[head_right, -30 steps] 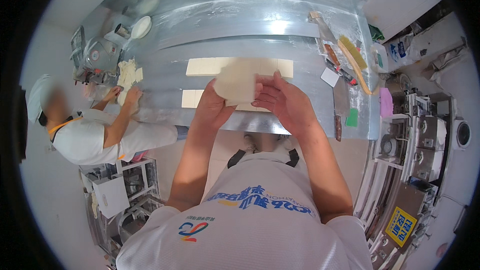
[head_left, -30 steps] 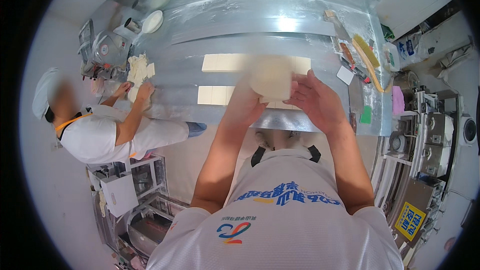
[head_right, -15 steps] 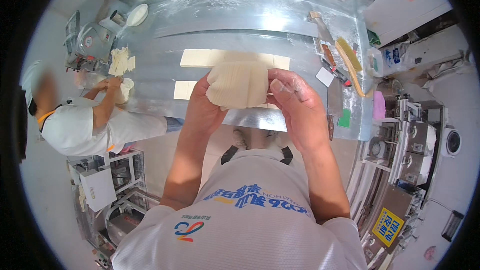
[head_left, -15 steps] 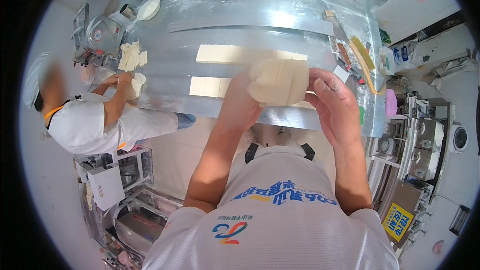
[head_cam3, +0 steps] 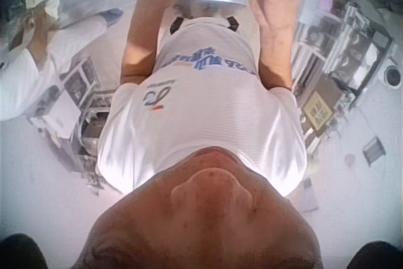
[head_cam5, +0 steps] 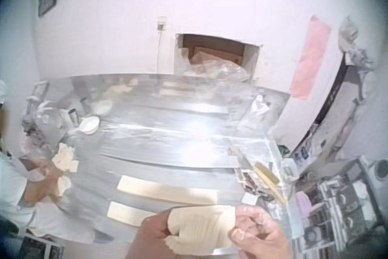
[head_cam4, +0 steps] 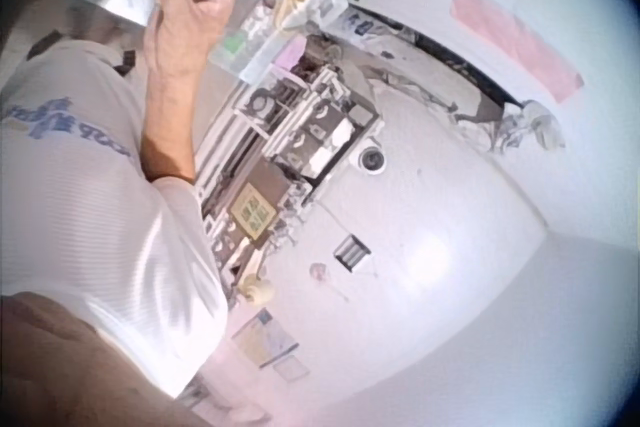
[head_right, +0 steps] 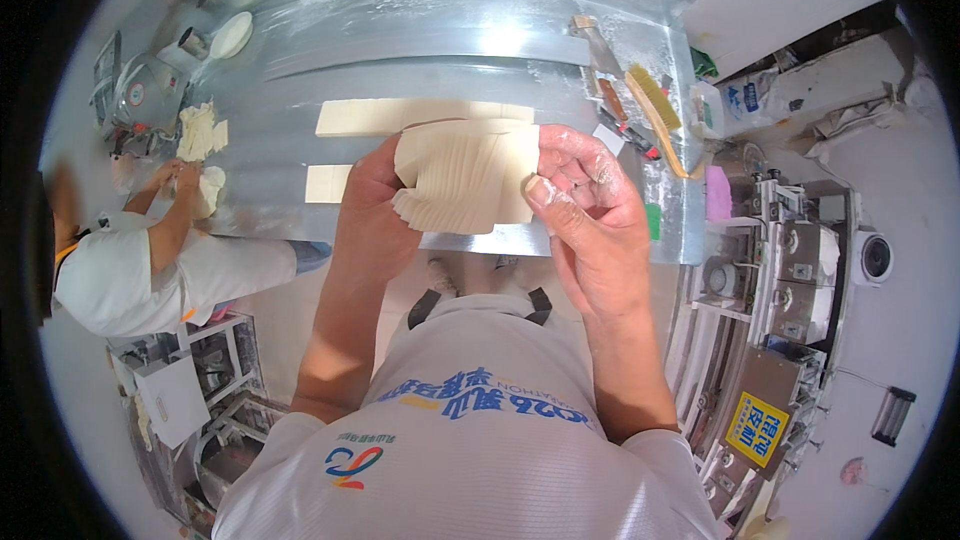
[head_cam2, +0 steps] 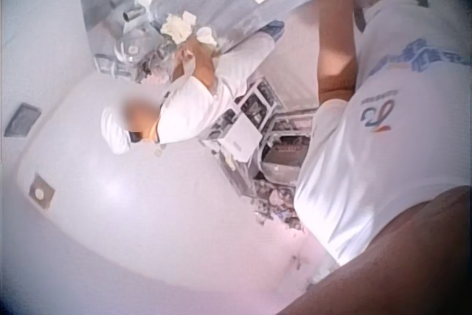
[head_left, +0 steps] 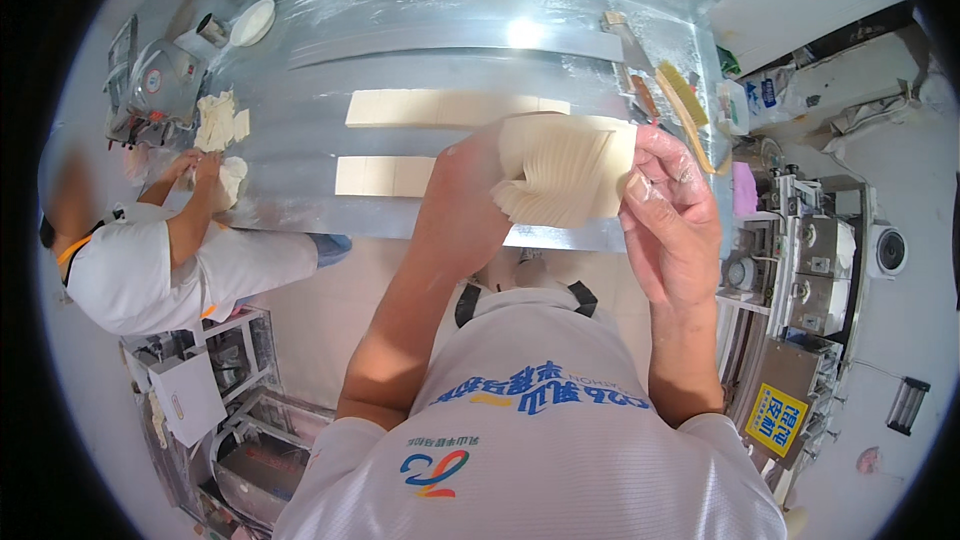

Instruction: The person cuts rectangular pieces of dough from long strips using a cleaver and then picks up the pieces to place them into a plastic bag.

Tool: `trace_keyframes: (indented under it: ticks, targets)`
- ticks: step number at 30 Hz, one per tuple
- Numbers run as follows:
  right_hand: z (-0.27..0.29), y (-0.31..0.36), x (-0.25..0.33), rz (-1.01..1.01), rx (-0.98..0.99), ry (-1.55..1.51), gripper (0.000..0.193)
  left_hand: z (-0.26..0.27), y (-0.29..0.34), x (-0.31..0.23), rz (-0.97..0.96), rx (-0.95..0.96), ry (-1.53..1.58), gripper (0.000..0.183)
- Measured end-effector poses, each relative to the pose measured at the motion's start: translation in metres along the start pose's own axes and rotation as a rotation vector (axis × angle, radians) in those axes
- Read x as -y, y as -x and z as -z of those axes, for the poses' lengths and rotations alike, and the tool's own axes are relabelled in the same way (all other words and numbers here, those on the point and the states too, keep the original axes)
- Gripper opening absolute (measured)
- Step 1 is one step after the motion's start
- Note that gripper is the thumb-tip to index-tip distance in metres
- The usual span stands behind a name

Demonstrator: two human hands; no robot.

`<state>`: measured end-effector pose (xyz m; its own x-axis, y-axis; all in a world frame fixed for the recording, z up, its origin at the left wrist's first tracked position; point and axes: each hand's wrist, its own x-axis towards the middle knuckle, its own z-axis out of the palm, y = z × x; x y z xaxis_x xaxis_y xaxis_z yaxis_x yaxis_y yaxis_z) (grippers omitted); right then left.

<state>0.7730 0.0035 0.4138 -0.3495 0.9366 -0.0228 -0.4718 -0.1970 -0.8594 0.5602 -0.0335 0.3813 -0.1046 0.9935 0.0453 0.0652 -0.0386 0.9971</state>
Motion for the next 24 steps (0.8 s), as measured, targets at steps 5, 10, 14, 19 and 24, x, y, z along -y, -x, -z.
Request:
trace_keyframes:
  ticks: [5,10,14,19,24]
  targets:
    - [0.005,0.003,0.007,0.095,-0.014,-0.017,0.061,-0.011,-0.005,-0.015,-0.043,0.042,0.041,0.043]
    - [0.008,0.008,0.012,0.172,-0.024,-0.031,0.064,-0.020,-0.008,-0.019,-0.106,0.117,0.147,0.046]
    - [0.008,0.011,0.016,0.186,-0.045,-0.022,0.064,-0.023,-0.012,-0.018,-0.104,0.175,0.194,0.048]
    - [0.013,0.014,0.015,0.203,-0.090,-0.005,0.062,-0.028,-0.012,-0.022,-0.075,0.163,0.170,0.049]
    - [0.015,0.016,0.013,0.193,-0.107,-0.004,0.060,-0.027,-0.008,-0.032,-0.059,0.161,0.150,0.046]
